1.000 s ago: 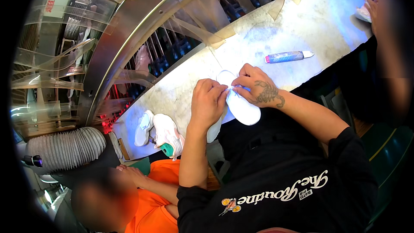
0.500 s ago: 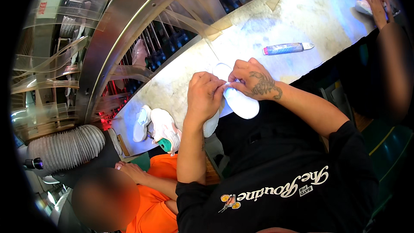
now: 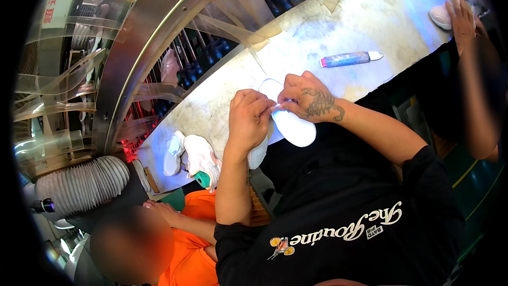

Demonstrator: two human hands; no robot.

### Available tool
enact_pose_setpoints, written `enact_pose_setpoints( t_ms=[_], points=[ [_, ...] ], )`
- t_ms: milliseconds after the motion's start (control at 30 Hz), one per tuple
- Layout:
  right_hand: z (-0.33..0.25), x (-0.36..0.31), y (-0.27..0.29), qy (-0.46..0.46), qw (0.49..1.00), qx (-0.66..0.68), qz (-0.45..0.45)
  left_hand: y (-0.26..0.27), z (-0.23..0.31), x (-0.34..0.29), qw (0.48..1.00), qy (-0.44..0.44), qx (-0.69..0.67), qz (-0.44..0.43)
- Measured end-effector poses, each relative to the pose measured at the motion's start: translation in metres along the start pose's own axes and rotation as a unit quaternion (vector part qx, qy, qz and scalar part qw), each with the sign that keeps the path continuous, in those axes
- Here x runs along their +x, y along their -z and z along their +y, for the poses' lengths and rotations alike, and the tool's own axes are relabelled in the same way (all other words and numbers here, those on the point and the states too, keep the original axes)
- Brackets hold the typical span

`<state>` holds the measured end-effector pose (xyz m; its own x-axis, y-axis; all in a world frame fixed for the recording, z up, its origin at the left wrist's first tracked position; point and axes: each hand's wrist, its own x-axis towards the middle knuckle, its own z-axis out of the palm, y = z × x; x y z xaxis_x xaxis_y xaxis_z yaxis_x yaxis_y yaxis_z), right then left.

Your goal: The person cleans a white sneaker with a teal sole using a white cloth and a utility knife. They wipe the shoe's surface, scrape the sole, and apply a substance from a small bottle. The person handles the shoe one at a time, rotating it to access different areas.

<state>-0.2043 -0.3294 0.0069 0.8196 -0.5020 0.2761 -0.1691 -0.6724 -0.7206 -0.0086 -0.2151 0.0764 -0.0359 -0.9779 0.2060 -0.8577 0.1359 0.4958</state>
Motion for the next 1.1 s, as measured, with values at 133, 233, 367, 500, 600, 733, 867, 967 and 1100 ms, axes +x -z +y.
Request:
enact_pose_setpoints(
  t_ms=[133,233,367,500,600,733,867,967,1100],
  points=[
    [0.0,-0.001,-0.002,0.009,1.0,0.003,0.026,-0.001,0.0,-0.001,1.0,-0.002,0.005,0.005],
    [-0.001,-0.002,-0.002,0.007,0.999,0.0,0.04,-0.001,0.002,0.001,1.0,0.005,0.014,0.001],
    [0.001,-0.002,0.0,0.027,0.999,0.001,0.022,-0.001,0.005,0.002,0.999,0.011,0.032,-0.01],
    [0.003,-0.002,0.002,0.045,0.999,0.015,0.007,-0.002,0.007,0.003,0.999,0.016,0.035,-0.01],
    [0.005,0.0,0.001,0.061,0.998,0.004,0.011,-0.006,0.007,0.004,0.999,0.023,0.042,-0.013],
    [0.008,0.001,0.0,0.061,0.998,0.008,-0.005,-0.005,0.007,0.009,0.996,0.032,0.064,-0.046],
    [0.007,0.003,0.003,0.044,0.999,0.017,-0.015,0.0,0.007,0.013,0.995,0.06,0.052,-0.068],
    [-0.002,0.004,0.015,0.0,0.996,0.092,-0.006,0.002,0.01,0.009,0.995,0.089,0.044,-0.025],
    [0.006,-0.012,0.02,0.074,0.988,0.131,0.038,0.008,0.032,-0.023,0.99,0.05,0.133,0.025]
  ],
)
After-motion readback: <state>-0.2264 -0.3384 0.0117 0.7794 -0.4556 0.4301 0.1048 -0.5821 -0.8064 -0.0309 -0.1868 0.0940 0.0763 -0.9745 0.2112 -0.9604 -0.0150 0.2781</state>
